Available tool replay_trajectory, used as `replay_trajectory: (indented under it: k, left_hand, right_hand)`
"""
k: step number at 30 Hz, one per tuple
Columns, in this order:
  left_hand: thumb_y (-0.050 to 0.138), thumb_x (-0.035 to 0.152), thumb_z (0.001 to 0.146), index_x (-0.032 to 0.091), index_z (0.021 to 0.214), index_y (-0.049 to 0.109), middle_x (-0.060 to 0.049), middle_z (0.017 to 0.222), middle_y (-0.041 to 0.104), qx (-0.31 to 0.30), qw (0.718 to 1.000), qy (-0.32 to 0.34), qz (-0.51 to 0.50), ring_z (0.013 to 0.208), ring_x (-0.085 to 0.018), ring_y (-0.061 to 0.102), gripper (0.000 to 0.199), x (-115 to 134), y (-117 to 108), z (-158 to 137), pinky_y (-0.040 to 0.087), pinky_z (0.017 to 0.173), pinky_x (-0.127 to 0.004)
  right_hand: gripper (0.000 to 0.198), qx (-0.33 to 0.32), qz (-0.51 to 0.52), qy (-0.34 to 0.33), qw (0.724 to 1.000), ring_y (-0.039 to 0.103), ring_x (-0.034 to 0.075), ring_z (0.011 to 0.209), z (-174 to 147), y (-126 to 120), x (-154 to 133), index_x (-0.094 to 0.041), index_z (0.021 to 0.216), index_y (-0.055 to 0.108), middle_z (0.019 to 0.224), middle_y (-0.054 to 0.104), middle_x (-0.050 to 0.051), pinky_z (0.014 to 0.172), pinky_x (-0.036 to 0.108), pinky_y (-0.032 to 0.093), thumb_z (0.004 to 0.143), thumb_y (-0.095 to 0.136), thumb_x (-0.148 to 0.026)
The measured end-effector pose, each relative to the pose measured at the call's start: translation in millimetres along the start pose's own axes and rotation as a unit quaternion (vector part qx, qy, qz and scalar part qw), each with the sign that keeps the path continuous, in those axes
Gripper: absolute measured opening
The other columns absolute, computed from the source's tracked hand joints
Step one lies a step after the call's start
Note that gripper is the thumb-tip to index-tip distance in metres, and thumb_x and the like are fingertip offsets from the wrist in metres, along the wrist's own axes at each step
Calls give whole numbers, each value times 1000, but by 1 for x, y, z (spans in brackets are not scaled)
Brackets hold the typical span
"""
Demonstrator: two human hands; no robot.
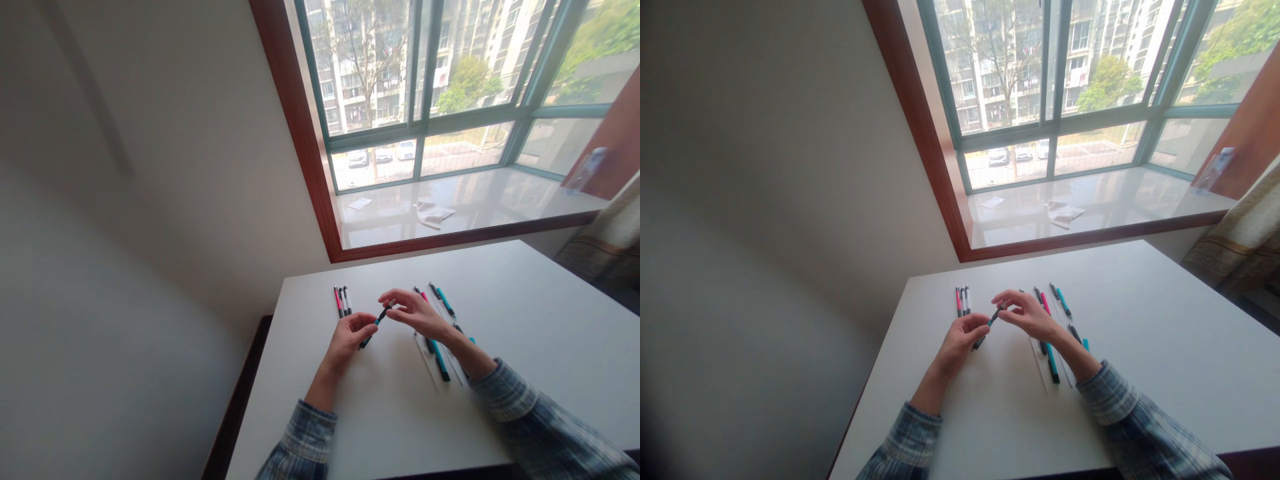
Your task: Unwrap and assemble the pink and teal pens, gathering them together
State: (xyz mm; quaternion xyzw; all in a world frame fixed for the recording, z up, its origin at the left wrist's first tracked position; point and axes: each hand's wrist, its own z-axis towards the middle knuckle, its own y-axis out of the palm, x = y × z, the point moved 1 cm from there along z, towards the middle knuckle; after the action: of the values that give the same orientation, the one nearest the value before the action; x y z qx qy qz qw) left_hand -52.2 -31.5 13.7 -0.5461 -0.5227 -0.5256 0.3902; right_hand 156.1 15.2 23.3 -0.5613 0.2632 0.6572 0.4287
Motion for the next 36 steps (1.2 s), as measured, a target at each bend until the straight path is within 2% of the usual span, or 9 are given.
replay_trajectory:
  k: [7,13,16,19,21,26,29,33,36]
  left_hand:
    - [89,35,67,15,89,78,-6,85,74,-1,1000,-4,17,78,-17,62,32,3,3,-2,44,73,-27]
    - [88,37,68,14,90,78,-7,84,74,-14,998,2,54,76,-17,62,34,1,5,0,43,70,-27]
    - [88,37,69,14,91,78,-7,85,74,-12,999,0,48,77,-17,62,34,-1,4,1,44,72,-27]
    - [88,37,69,14,91,78,-6,82,74,-7,999,0,40,75,-17,61,33,-3,2,1,43,72,-27]
    - [88,37,69,15,91,78,-5,81,74,-5,999,-1,37,74,-16,61,33,-5,0,1,42,71,-26]
    - [88,38,69,15,92,79,-5,82,74,-7,999,1,34,75,-16,61,34,-7,-2,1,43,71,-27]
    - [89,38,67,14,92,78,-6,83,74,-6,999,-3,41,75,-17,62,36,-6,-1,1,44,72,-27]
    - [89,38,67,14,92,79,-7,86,75,-11,999,-3,49,77,-17,63,36,-4,1,0,44,73,-28]
    - [88,40,68,13,92,79,-8,85,75,-7,998,0,57,76,-18,62,37,-5,1,1,43,71,-28]
  right_hand:
    - [37,41,-112,23,993,58,16,70,1,0,9,-19,75,66,74,65,2,64,27,45,86,70,-54]
    - [56,54,-229,34,971,34,10,52,-2,3,11,-18,53,47,51,38,-5,51,27,24,91,63,-57]
    - [50,49,-223,25,973,44,12,56,-2,-1,4,-18,60,57,56,49,-3,53,27,31,93,61,-56]
    - [34,34,-136,14,990,61,17,76,-2,-7,-3,-20,98,70,82,68,3,63,27,45,92,63,-52]
    - [39,7,-87,-1,996,65,20,87,-1,-11,-7,-22,119,67,94,71,5,70,29,50,91,67,-49]
    - [30,-17,-95,-10,995,65,21,85,0,-12,-4,-19,94,76,96,74,8,73,31,51,92,65,-47]
    - [34,8,-128,10,992,61,17,72,1,-10,4,-18,84,75,79,72,4,66,29,47,91,66,-51]
    - [49,37,-215,24,976,46,12,54,1,-9,8,-17,62,65,53,53,-3,53,26,35,91,64,-56]
    - [41,30,-188,12,982,52,13,60,0,-9,2,-17,75,70,62,60,-1,56,26,41,91,65,-55]
